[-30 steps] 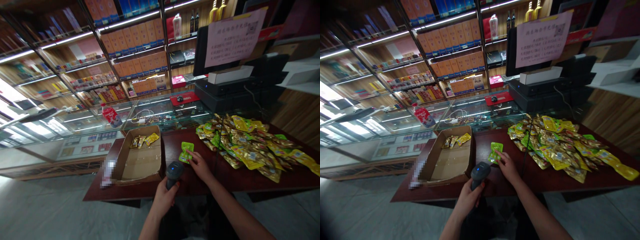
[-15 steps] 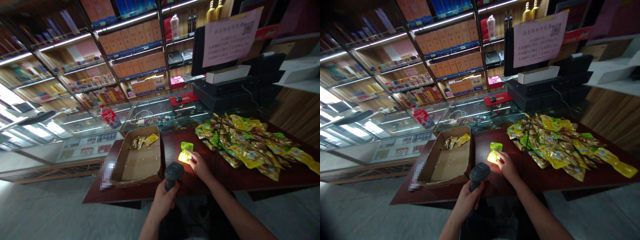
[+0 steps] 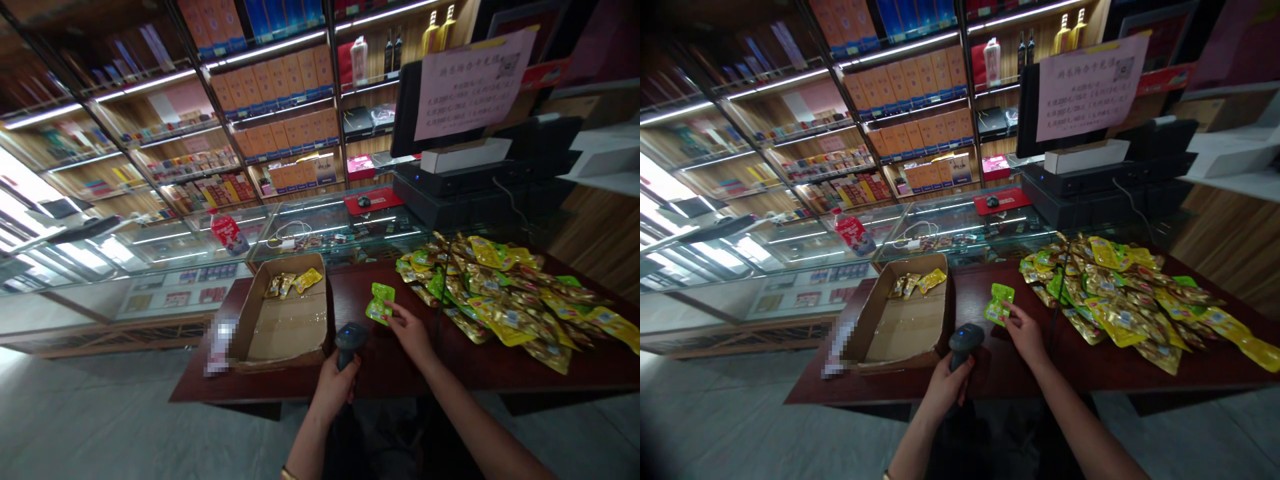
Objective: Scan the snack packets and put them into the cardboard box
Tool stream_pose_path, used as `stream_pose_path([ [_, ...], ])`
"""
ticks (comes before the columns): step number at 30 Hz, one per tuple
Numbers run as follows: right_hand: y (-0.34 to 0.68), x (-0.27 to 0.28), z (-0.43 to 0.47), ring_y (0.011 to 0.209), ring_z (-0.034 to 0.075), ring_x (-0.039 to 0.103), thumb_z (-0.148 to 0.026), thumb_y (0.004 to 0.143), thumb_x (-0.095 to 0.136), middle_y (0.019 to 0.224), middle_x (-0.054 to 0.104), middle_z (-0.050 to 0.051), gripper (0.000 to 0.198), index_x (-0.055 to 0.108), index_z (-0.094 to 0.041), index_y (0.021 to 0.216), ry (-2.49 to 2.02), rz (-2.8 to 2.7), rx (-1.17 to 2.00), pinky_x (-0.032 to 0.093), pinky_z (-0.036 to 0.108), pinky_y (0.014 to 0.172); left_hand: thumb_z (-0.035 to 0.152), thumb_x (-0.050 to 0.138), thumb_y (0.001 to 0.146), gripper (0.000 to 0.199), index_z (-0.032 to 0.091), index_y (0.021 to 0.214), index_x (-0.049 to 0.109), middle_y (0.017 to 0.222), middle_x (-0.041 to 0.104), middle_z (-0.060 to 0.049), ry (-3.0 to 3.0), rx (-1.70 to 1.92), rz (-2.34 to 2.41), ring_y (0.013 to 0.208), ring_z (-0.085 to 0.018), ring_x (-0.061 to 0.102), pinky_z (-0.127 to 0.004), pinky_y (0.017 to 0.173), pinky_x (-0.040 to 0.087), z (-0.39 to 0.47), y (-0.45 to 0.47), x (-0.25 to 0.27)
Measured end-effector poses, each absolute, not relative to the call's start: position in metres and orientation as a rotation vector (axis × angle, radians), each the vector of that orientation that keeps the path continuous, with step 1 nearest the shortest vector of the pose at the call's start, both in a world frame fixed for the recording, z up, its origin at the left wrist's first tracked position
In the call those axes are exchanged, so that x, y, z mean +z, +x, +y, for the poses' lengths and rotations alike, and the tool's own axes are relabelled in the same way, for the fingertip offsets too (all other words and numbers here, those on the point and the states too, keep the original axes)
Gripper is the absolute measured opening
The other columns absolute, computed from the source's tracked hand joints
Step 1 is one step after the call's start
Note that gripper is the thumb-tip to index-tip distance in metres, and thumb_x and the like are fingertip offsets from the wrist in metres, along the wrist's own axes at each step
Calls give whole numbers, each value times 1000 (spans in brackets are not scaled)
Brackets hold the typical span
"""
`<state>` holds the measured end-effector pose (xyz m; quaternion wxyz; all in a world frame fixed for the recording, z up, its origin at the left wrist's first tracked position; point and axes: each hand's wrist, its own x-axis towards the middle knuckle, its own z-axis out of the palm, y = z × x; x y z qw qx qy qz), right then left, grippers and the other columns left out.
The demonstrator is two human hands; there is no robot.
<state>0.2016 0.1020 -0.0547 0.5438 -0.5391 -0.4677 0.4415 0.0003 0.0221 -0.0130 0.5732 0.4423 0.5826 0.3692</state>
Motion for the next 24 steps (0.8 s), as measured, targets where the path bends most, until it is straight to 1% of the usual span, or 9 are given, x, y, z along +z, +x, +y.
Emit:
stream_pose_path([
  [2, 199, -39, 107, 81, 24, 74, -42, 78, 66, 92, 78, 7, 51, 67, -19, 124, -1254, -1091, 1049, 61, 35, 72, 62, 67, 74, 45, 20, 84, 55, 46, 48, 10, 1013, 886, 1343, 30, -8, 41, -19, 31, 30, 24, 0, -19],
  [5, 178, -6, 123, 78, 22, 74, -39, 79, 67, 91, 78, 5, 49, 67, -21, 124, -1133, -1185, 1118, 61, 33, 68, 57, 67, 76, 41, 20, 86, 55, 47, 49, 9, 992, 889, 1322, 30, -8, 42, -19, 32, 31, 25, -2, -25],
  [11, 69, 40, 161, 71, 17, 71, -22, 79, 66, 90, 76, 2, 32, 73, -23, 110, -1054, -1584, 1345, 58, 27, 61, 53, 66, 77, 35, 21, 80, 51, 46, 49, 9, 971, 888, 1356, 30, -9, 42, -21, 32, 32, 26, -7, -32],
  [13, 36, 45, 164, 71, 17, 71, -19, 79, 66, 91, 76, 2, 27, 75, -22, 104, -1082, -1682, 1333, 58, 28, 62, 56, 66, 77, 38, 21, 79, 51, 46, 49, 8, 973, 898, 1355, 30, -10, 42, -21, 31, 32, 27, -8, -31],
  [15, 22, 47, 163, 74, 18, 71, -21, 79, 68, 90, 76, 2, 23, 75, -23, 101, -1081, -1729, 1300, 58, 30, 69, 59, 66, 76, 40, 21, 78, 52, 46, 49, 8, 973, 897, 1354, 29, -10, 42, -21, 30, 32, 27, -9, -31],
  [18, 48, 45, 165, 82, 19, 71, -28, 85, 63, 92, 76, 2, 20, 74, -25, 101, -1072, -1752, 1073, 56, 31, 80, 60, 67, 74, 42, 21, 78, 53, 44, 48, 9, 973, 898, 1348, 29, -10, 41, -21, 30, 32, 28, -10, -30],
  [21, 115, 33, 175, 95, 20, 69, -27, 90, 51, 106, 74, 6, 27, 72, -24, 107, -1253, -1734, 642, 52, 34, 90, 59, 68, 74, 41, 21, 81, 54, 45, 49, 9, 965, 907, 1343, 29, -9, 41, -20, 30, 30, 27, -10, -32],
  [23, 166, 18, 182, 115, 26, 61, -24, 90, 50, 125, 66, 14, 36, 66, -19, 122, -1544, -1723, 323, 44, 44, 102, 59, 68, 75, 41, 21, 81, 53, 46, 49, 9, 970, 908, 1335, 29, -8, 40, -20, 30, 30, 26, -10, -33],
  [24, 188, 9, 185, 127, 33, 52, -26, 88, 54, 135, 59, 19, 43, 61, -15, 129, -1713, -1692, 161, 37, 53, 107, 59, 68, 76, 41, 21, 81, 53, 47, 49, 9, 977, 906, 1329, 29, -8, 40, -20, 30, 29, 26, -10, -34],
])
